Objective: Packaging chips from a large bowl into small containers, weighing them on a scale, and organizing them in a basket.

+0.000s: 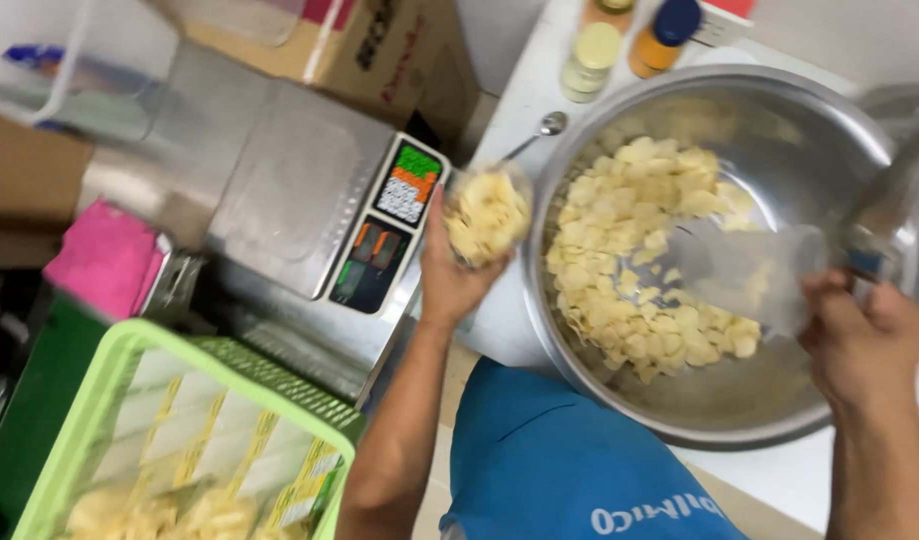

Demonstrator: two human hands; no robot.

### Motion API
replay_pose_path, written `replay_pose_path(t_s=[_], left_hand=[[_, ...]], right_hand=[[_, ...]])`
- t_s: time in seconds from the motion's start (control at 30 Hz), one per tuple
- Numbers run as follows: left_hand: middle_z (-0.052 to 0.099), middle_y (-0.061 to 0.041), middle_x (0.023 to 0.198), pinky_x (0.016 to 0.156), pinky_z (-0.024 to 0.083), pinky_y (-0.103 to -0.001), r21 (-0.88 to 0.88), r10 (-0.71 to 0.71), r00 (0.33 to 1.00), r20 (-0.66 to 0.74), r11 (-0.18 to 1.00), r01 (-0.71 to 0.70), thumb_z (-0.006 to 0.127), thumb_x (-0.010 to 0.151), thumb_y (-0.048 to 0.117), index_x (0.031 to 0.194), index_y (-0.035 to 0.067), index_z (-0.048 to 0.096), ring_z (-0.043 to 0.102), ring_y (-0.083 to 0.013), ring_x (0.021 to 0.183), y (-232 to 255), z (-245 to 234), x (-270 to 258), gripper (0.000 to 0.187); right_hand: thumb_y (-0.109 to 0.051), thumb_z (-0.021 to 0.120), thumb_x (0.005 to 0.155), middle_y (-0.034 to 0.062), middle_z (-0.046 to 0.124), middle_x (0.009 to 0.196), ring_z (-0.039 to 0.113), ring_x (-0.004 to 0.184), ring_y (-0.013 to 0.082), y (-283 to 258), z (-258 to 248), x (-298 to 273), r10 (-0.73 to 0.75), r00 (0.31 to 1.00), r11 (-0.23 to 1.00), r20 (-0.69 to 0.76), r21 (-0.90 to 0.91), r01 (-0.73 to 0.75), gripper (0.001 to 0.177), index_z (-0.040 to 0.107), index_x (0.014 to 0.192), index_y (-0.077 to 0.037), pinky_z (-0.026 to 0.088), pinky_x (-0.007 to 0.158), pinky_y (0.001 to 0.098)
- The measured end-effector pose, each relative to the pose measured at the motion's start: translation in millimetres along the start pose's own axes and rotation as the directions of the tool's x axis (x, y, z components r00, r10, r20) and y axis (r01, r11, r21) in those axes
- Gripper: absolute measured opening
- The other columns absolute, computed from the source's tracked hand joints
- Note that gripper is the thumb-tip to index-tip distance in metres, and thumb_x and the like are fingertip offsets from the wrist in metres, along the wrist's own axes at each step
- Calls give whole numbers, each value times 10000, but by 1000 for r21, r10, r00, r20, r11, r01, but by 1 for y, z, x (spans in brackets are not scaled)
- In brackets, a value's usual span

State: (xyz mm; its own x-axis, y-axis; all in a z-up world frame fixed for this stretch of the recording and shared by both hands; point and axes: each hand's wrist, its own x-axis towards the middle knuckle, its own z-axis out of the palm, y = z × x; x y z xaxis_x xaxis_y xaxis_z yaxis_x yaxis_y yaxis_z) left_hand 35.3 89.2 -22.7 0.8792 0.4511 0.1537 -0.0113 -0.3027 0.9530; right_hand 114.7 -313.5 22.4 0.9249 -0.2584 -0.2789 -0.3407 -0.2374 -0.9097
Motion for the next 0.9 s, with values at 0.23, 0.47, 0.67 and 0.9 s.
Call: replay_pose_path(t_s=[0.23,0.47,0.67,0.9], left_hand=[[412,-192,1579,1093,574,-401,-116,-4,904,-426,992,-50,942,724,58,1571,115,229,545,-326,1388,-32,-127,73,1109],[504,-169,1467,1143,497,-389,-107,-31,853,-521,994,-29,998,679,17,1496,70,295,541,-294,1363,-83,-172,81,1079],[449,-186,1532,1171,490,-408,-137,1,895,-446,988,-69,1030,712,97,1547,129,193,511,-296,1400,-81,-178,75,1183],[35,-311,1718,1319,359,-483,-175,70,897,-436,971,-161,1086,727,267,1652,260,64,242,-379,1618,-82,-188,65,1378]], right_hand=[[-247,509,1149,-120,295,771,266,624,16,33,-42,-5,218,974,970,-59,-97,-223,216,372,1003,-329,234,640,224],[-208,513,1154,-80,238,679,186,552,51,45,-45,-5,235,964,969,-120,-51,-243,325,312,911,-288,152,527,274],[-137,506,1118,-40,198,614,177,498,72,37,-37,-7,116,992,993,-53,-16,-117,331,345,835,-193,95,464,308],[-202,544,1135,-70,356,752,241,550,51,42,-37,-2,168,982,984,-81,-43,-172,240,397,953,-259,179,525,277]])
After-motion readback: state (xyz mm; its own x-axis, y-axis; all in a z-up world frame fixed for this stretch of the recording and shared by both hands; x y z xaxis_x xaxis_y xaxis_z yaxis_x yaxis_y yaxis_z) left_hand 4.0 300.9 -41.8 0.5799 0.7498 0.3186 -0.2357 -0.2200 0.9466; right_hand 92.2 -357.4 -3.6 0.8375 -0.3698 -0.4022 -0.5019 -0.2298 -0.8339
